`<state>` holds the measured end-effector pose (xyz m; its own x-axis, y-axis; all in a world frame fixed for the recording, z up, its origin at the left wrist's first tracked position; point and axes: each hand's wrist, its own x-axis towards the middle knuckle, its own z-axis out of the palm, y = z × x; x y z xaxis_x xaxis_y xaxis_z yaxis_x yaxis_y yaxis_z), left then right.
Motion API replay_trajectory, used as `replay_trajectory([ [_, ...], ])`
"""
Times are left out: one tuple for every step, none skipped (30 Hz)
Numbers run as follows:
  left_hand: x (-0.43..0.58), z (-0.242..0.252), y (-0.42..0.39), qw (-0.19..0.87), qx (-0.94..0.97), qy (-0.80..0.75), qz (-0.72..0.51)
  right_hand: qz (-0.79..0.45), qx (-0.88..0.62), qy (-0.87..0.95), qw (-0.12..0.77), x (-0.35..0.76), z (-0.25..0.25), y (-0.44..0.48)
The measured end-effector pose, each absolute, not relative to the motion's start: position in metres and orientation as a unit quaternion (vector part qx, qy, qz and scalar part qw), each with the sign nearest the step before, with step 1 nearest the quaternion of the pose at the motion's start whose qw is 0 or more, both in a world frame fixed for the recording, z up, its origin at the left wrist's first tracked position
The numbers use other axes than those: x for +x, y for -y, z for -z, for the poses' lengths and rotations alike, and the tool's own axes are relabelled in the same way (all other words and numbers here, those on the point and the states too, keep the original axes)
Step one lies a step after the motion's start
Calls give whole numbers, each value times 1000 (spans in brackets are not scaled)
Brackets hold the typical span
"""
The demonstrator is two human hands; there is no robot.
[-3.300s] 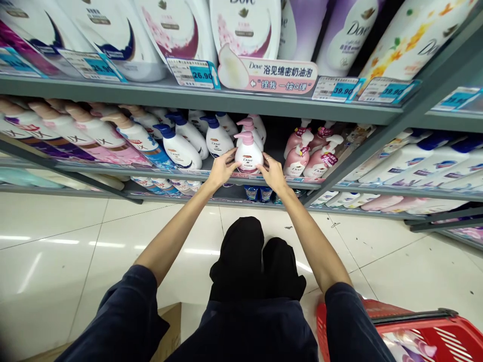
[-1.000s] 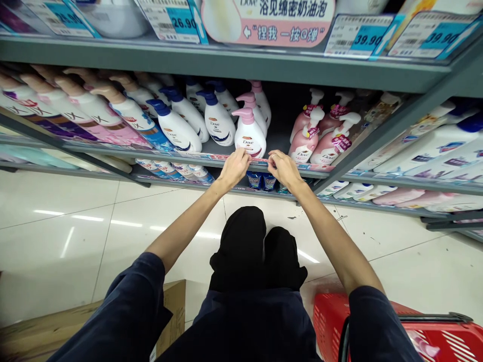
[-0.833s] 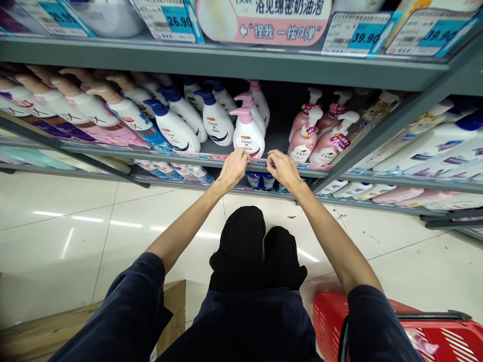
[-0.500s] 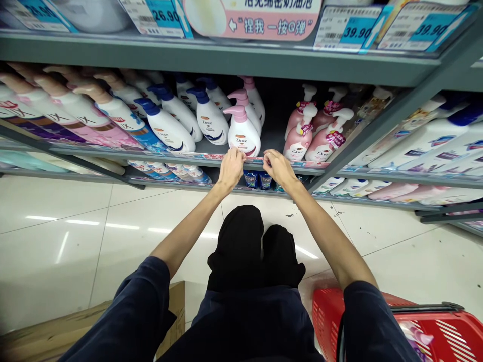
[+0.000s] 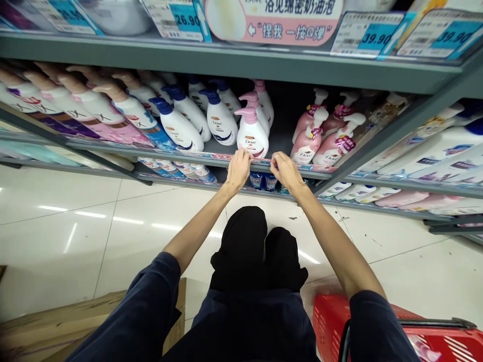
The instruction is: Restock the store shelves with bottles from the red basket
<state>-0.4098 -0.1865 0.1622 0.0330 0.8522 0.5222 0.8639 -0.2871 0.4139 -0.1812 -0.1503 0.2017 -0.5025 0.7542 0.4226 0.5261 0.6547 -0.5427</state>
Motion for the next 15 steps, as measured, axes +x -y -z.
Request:
replay_trajectory([
  [-410,-162,188,22,-717,597,360,-172,-379,848,328,-181,-202,150],
  [-410,-161,190,35,-714,595,367,-171,-380,848,327,-180,-202,150],
  [-411,-161,191,45,-712,592,375,-171,-380,849,324,-180,-202,149],
  [-412,-160,192,53,-709,589,383,-169,-380,851,320,-180,-203,149],
  [-414,-160,193,57,-708,586,389,-166,-379,854,315,-180,-203,149],
  [-415,-160,193,59,-709,583,393,-163,-379,856,311,-180,-204,148],
  [-416,-161,194,59,-711,580,394,-160,-378,858,309,-180,-205,148],
  [-417,-161,194,57,-712,578,394,-158,-378,859,308,-180,-205,147],
  [-417,-161,194,55,-714,577,393,-155,-379,859,308,-180,-205,147],
  [-417,-162,194,54,-715,576,393,-153,-378,859,309,-180,-206,146],
  [-416,-162,194,53,-714,577,393,-152,-378,859,311,-180,-205,146],
  [-416,-162,193,52,-714,576,394,-151,-378,859,312,-179,-205,145],
  [-415,-162,193,52,-714,576,395,-150,-380,858,313,-178,-205,144],
  [-415,-162,192,51,-713,576,398,-149,-383,857,312,-178,-205,143],
  [-415,-161,192,49,-710,576,402,-148,-386,857,309,-177,-204,143],
])
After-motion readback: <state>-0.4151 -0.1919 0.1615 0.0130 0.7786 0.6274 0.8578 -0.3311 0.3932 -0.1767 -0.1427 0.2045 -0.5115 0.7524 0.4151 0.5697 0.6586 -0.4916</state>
